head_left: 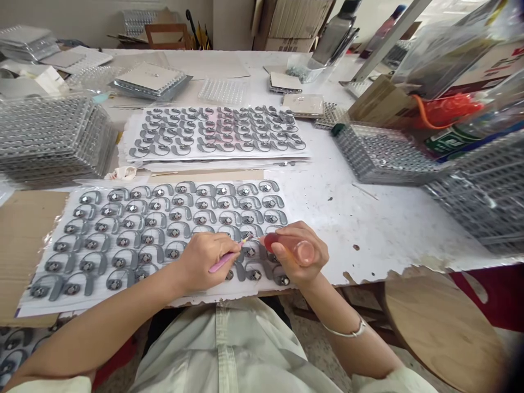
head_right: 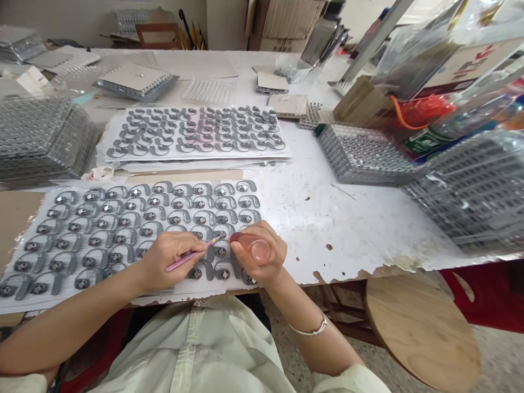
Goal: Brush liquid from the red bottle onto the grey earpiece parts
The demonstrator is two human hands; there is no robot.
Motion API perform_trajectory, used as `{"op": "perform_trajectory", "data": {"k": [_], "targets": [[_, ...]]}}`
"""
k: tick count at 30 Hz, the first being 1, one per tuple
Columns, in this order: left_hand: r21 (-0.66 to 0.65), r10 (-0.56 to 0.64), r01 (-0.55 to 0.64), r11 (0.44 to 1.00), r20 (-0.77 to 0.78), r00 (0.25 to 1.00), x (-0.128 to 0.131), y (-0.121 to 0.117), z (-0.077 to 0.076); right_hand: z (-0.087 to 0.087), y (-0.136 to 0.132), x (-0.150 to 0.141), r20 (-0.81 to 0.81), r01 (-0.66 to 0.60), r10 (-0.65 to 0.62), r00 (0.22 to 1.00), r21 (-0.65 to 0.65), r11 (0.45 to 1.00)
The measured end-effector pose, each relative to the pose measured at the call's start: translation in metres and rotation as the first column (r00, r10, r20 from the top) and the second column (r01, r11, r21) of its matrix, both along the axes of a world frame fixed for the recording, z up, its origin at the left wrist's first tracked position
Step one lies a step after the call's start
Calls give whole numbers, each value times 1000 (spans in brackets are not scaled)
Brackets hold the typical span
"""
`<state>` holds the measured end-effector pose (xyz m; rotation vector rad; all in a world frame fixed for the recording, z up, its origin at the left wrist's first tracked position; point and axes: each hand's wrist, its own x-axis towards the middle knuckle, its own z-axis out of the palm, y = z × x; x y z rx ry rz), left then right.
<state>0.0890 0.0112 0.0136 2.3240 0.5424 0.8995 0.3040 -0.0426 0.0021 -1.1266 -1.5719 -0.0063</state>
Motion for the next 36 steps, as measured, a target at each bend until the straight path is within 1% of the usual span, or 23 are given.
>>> {"op": "perform_trajectory", "data": {"k": [9,13,17,24,30,33,36], "targets": [[-37,-3,3,999,10,1000,-3,1,0,-1,1,0,14,22,-22,1000,17,1000],[-119,20,-23,993,-31,999,-3,2,3,-1,1,0,-4,7,-7,1000,5,1000],[-190,64,-68,979,-29,998,-2,5,5,-3,2,1,-26,-25,24,999,-5,1000],[-300,95,-109,948,-61,994,-2,9,5,-3,2,-2,-46,-46,45,998,-11,999],[-420,127,-147,895,-76,989,0,12,5,1,2,-4,-32,-53,53,998,-9,999],[-457,138,-156,875,-74,988,0,12,4,-1,2,-3,-21,-47,46,999,-18,999],[-464,145,-166,870,-81,986,0,12,3,-1,3,-3,-15,-41,41,999,-14,999]]}}
